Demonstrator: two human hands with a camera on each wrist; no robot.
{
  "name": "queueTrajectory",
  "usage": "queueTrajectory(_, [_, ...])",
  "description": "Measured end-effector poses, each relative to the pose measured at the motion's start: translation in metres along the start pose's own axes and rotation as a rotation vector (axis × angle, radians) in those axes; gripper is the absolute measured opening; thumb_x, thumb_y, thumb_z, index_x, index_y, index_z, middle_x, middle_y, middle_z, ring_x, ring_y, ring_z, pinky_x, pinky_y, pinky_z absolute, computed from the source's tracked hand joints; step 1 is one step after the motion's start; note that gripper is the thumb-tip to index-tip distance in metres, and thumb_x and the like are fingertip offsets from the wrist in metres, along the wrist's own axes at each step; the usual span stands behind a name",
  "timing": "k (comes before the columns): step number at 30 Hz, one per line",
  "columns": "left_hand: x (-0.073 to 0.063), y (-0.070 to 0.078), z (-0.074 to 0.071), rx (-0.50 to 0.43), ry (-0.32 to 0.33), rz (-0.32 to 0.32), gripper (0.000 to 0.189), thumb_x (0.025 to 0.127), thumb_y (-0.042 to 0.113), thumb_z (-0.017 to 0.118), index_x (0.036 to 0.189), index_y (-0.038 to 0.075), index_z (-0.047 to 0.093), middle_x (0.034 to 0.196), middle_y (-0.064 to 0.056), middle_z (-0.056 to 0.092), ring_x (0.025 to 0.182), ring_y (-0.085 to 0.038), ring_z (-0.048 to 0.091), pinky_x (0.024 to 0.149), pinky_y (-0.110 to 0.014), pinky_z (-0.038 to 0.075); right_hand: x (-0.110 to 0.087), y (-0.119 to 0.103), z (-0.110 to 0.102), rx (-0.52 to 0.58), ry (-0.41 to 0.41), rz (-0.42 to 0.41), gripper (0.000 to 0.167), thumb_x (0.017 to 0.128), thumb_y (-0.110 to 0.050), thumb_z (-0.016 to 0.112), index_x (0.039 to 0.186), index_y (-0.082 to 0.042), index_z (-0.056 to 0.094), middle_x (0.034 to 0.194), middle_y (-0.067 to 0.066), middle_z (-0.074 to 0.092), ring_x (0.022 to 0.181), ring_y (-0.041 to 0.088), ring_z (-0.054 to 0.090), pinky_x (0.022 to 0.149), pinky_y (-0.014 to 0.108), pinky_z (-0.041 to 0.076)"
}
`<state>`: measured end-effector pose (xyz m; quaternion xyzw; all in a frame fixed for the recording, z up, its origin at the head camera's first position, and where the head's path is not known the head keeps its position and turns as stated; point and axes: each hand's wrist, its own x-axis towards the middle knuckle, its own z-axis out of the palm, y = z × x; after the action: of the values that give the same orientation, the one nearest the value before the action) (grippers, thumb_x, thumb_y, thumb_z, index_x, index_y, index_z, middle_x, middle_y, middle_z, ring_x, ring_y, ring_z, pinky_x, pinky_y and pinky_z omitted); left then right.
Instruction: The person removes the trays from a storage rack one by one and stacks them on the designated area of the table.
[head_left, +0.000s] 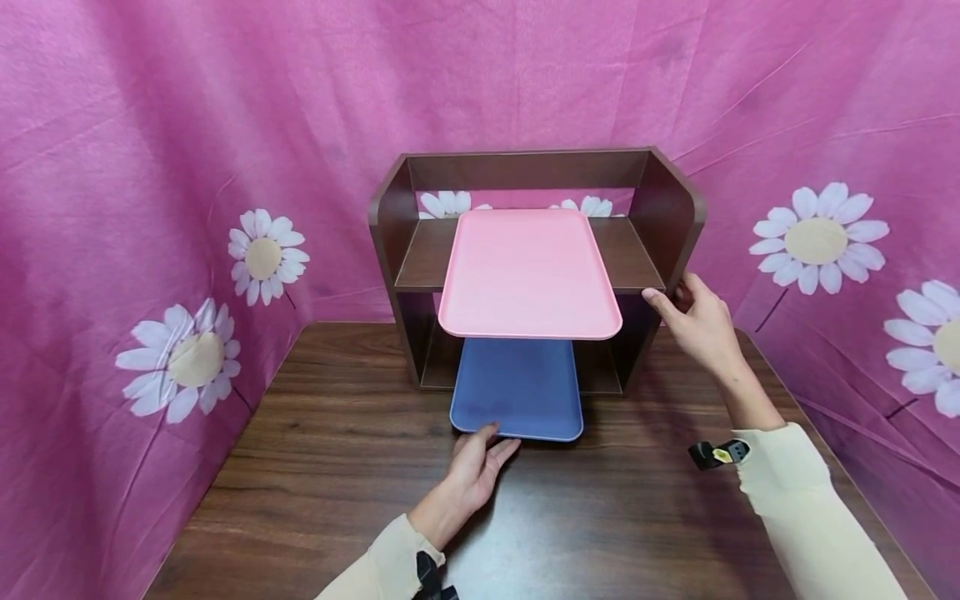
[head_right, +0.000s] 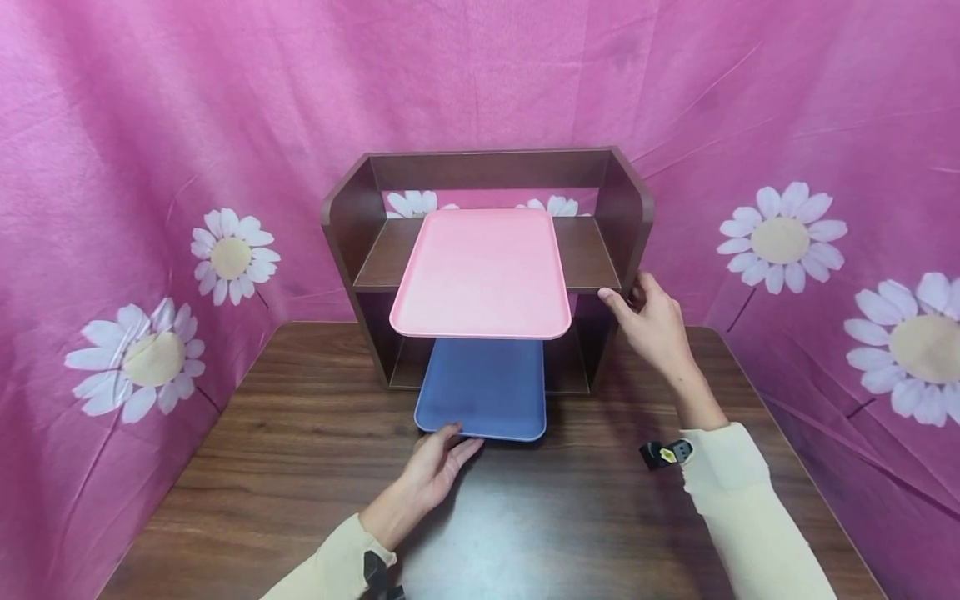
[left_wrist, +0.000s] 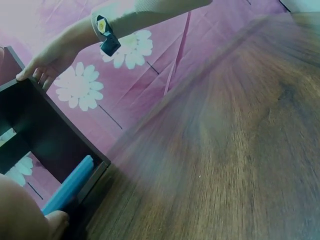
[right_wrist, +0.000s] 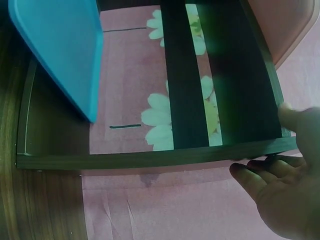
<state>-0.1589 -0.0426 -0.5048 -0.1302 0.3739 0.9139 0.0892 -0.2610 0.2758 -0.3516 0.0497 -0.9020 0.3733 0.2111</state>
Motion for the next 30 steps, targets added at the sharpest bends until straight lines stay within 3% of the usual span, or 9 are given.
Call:
queueTrajectory(3, [0.002,-0.001,0.001,-0.029,0.016,0.034,0.058,0.104,-0.012,0.04,0.155,-0.012,0.012,0.151,-0.033,0.035,0.152,-0.058,0.028,0.123,-0.065,0.035,0.001,0.0,0.001,0.0,0.012,0.001,0.047,0.103,-0.044,0.071,0.125,-0.004,0.063,0.093,0.008,0.077,0.073,-0.006,0.054,0.07,0.022,0.041])
queueTrajectory(8, [0.003,-0.003,0.002,-0.06,0.08,0.08,0.053,0.102,-0.016,0.043,0.149,-0.009,0.019,0.137,-0.026,0.048,0.146,-0.049,0.043,0.121,-0.065,0.038,0.001,-0.002,0.002,-0.001,0.033,0.007,0.048,0.102,-0.045,0.071,0.125,-0.003,0.064,0.096,0.013,0.077,0.076,-0.001,0.053,0.072,0.022,0.041])
queueTrajectory(12, [0.002,-0.004,0.002,-0.07,0.118,0.107,0.053,0.1,-0.017,0.046,0.145,-0.005,0.02,0.127,-0.022,0.052,0.133,-0.042,0.057,0.12,-0.066,0.039,0.001,-0.002,0.001,0.003,0.047,0.009,0.046,0.102,-0.044,0.072,0.122,-0.003,0.065,0.087,-0.007,0.075,0.077,0.002,0.054,0.071,0.021,0.041])
queueTrajectory(16, [0.0,-0.004,0.002,-0.075,0.132,0.134,0.052,0.098,-0.017,0.049,0.142,-0.004,0.023,0.121,-0.019,0.056,0.119,-0.034,0.065,0.118,-0.066,0.041,0.001,-0.001,0.002,0.015,0.052,0.004,0.043,0.101,-0.044,0.073,0.116,-0.004,0.066,0.074,-0.03,0.061,0.073,0.001,0.052,0.067,0.019,0.04])
queueTrajectory(23, [-0.002,0.002,0.002,-0.07,0.149,0.146,0.05,0.096,-0.016,0.052,0.139,-0.002,0.031,0.114,-0.015,0.06,0.108,-0.029,0.069,0.113,-0.062,0.049,0.001,-0.002,0.002,0.015,0.054,0.006,0.04,0.101,-0.043,0.074,0.107,-0.005,0.064,0.063,-0.022,0.059,0.06,-0.002,0.051,0.058,0.021,0.038])
queueTrajectory(30, [-0.003,0.01,0.0,-0.063,0.148,0.155,0.033,0.097,-0.013,0.055,0.122,0.001,0.039,0.107,-0.011,0.063,0.101,-0.026,0.073,0.109,-0.058,0.054,0.001,-0.002,0.002,0.012,0.058,0.005,0.04,0.1,-0.044,0.074,0.104,-0.005,0.064,0.059,-0.029,0.051,0.06,0.0,0.049,0.058,0.022,0.038])
